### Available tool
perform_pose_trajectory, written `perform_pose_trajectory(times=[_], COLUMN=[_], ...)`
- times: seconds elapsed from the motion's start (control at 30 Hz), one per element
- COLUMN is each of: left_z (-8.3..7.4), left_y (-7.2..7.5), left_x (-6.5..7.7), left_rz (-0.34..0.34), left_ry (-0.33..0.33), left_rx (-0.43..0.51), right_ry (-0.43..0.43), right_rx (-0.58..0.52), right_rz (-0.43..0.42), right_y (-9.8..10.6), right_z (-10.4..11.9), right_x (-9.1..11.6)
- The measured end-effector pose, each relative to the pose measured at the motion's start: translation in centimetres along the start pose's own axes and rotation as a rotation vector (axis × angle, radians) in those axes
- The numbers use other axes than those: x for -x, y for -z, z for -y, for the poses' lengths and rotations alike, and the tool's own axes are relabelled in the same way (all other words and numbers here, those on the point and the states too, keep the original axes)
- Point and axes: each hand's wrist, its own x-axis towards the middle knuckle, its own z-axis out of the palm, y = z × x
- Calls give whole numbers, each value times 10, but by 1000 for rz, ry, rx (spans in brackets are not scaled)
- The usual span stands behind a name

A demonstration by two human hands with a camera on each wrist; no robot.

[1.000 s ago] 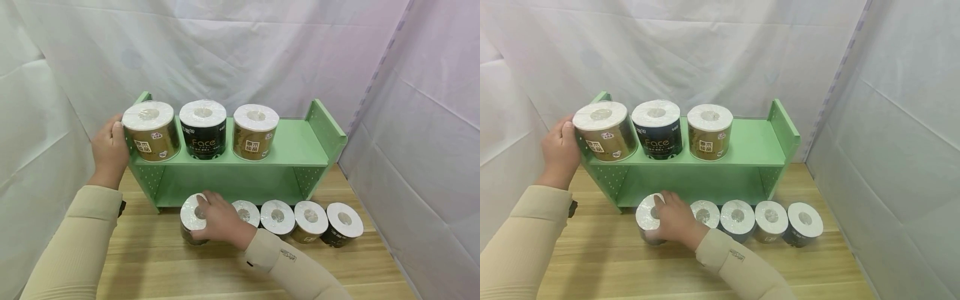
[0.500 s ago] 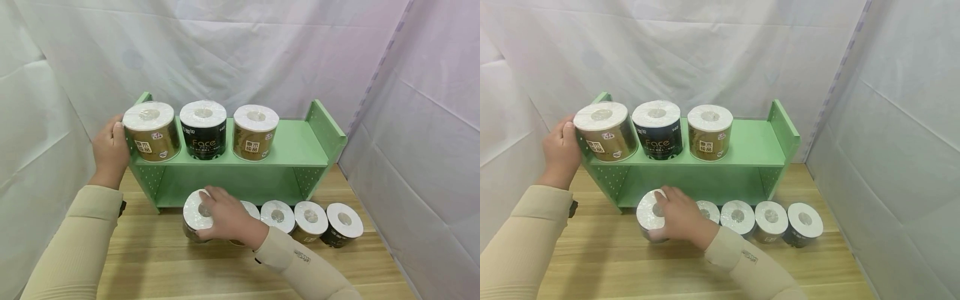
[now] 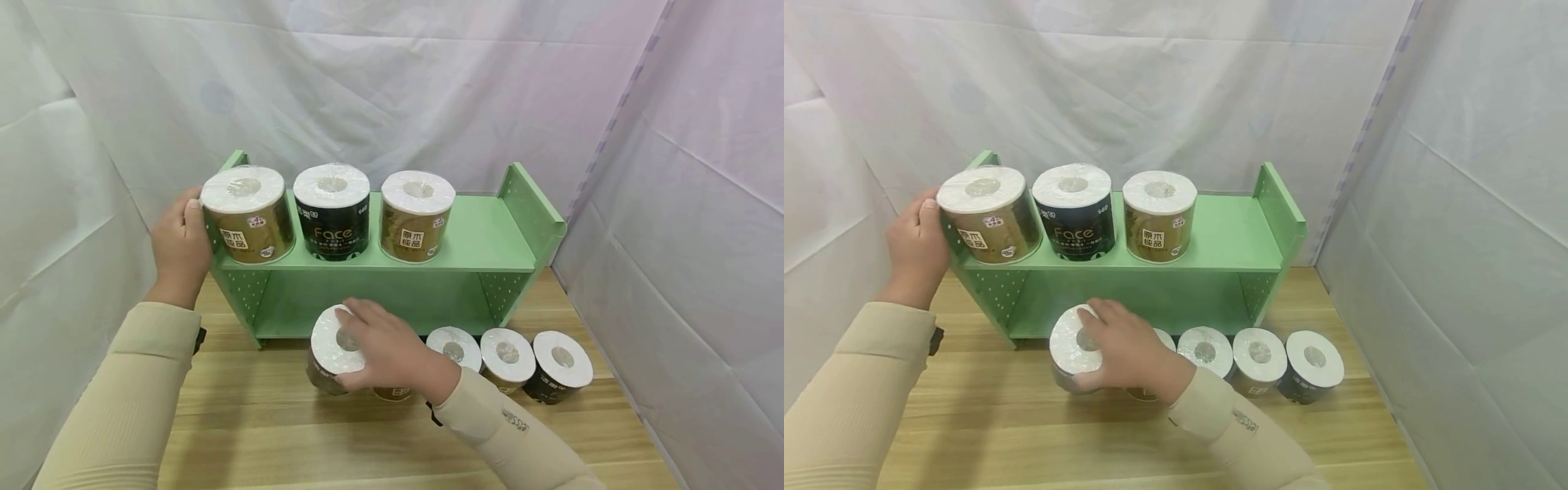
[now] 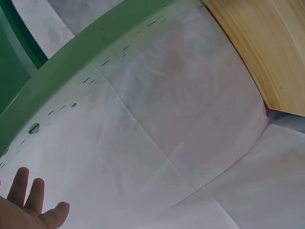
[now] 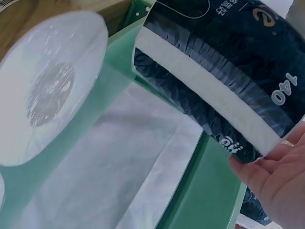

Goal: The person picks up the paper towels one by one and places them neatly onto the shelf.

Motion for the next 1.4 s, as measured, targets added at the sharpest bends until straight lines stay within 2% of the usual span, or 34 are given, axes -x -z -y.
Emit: perform_pose_trajectory(times=[0.2, 0.57, 0.87, 1.2, 1.4], left_z=[1, 3, 4, 1, 1], left_y=[-2, -4, -1, 2, 1], left_x=[0, -2, -2, 0, -1], left_rz=[4, 3, 22, 0, 2], left_ry=[4, 16, 44, -2, 1], left_rx=[0, 4, -3, -23, -17], right_ry=[22, 36, 43, 56, 51], right_rx=[8, 39, 44, 9, 11], right_rz=[17, -14, -7, -9, 5], right_y=[8, 31, 48, 72, 88], right_z=[-5, -13, -20, -27, -29], right_x=[7, 19, 26, 33, 42])
